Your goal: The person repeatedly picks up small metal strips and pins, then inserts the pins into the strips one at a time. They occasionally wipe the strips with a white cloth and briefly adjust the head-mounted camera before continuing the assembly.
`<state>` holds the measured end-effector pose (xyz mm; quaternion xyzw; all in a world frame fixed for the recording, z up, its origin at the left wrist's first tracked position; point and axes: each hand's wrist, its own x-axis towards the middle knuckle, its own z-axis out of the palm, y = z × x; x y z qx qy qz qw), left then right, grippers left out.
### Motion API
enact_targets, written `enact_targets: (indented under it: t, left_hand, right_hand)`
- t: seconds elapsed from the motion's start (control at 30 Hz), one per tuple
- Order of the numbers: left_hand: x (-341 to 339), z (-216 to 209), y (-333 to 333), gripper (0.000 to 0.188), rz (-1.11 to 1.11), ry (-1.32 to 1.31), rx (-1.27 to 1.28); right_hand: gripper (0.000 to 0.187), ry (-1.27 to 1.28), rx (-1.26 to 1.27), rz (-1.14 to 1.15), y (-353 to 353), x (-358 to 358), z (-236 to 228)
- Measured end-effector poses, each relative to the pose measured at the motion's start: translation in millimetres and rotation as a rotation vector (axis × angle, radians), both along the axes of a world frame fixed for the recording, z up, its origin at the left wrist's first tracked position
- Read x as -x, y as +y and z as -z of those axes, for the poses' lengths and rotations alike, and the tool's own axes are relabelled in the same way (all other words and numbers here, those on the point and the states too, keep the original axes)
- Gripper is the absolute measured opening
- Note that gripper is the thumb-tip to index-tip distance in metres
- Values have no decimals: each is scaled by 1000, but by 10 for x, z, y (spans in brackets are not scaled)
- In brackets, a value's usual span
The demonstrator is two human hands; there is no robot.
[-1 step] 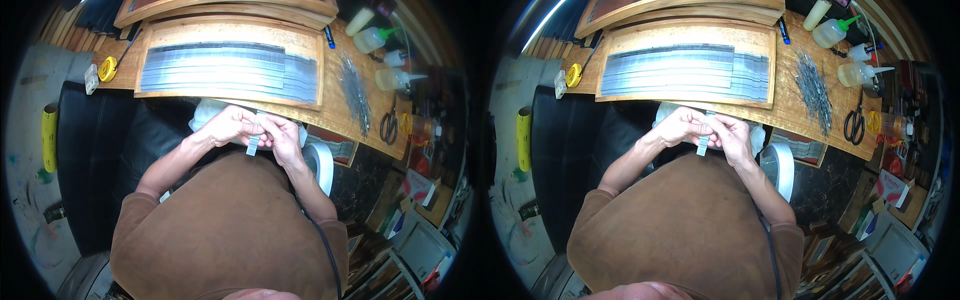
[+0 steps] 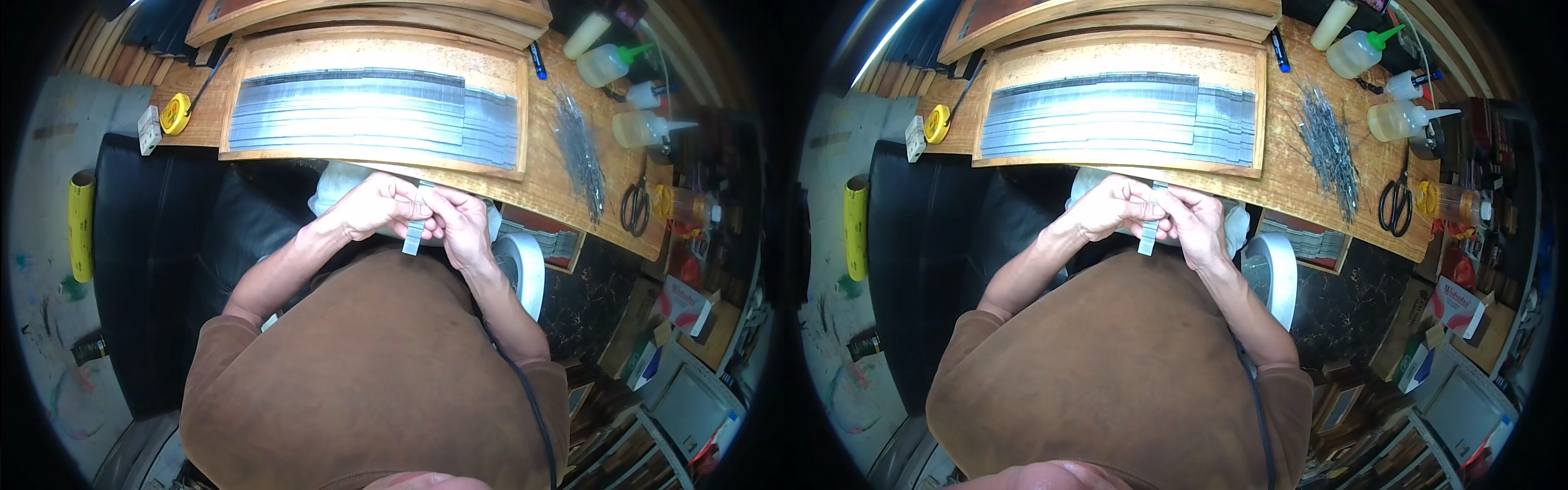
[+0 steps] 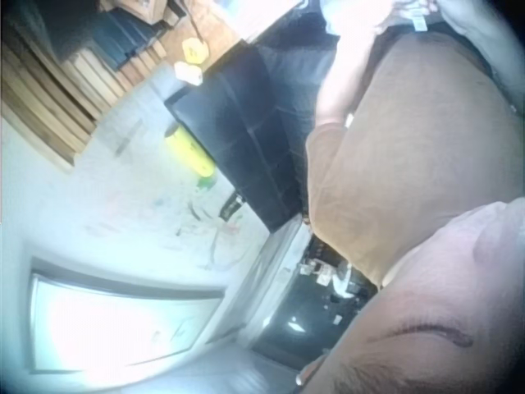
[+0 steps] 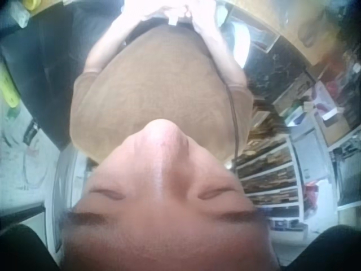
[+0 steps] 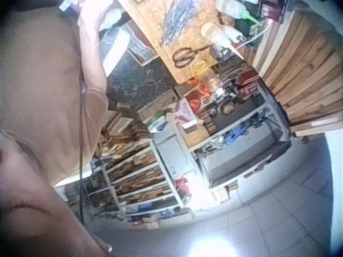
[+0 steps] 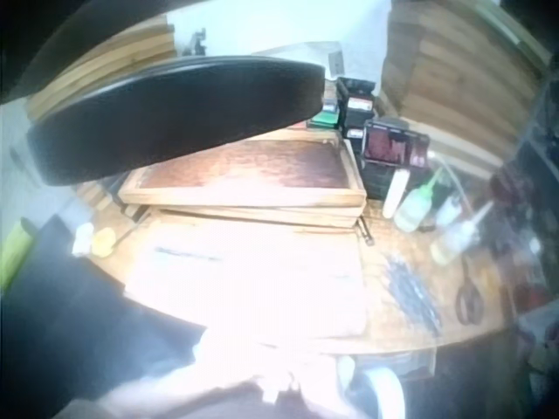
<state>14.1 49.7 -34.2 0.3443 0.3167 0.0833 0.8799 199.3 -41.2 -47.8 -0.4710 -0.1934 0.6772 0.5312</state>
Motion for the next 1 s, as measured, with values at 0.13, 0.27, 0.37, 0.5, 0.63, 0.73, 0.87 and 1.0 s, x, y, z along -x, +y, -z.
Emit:
enact_targets:
  t: [0.13,0.27,0.37,0.5,0.63,0.73,0.87,1.0]
  left_hand:
    - [5,106,-70,17,-39,23,-202]
    - [152,0,-137,14,4,166,-735]
    - [225,-86,-278,15,-95,145,-1013]
    - [283,-212,-447,21,-246,146,-1160]
    - [281,-253,-519,19,-361,124,-1185]
    - [283,-316,-521,20,-359,147,-1178]
    - [253,-175,-570,22,-533,128,-1197]
    - [314,-149,-573,22,-480,146,-1181]
  right_hand:
    - [14,-185,4,56,-19,84,-2]
    - [16,-468,-248,34,-84,167,-117]
    - [20,-566,-432,19,-130,205,-245]
    - [21,-702,-618,-41,-56,196,-465]
    - [18,-698,-707,-103,33,173,-490]
    - [20,-645,-724,-143,85,128,-454]
    - [23,-535,-581,-226,99,137,-581]
    - [14,-435,-527,-147,83,181,-569]
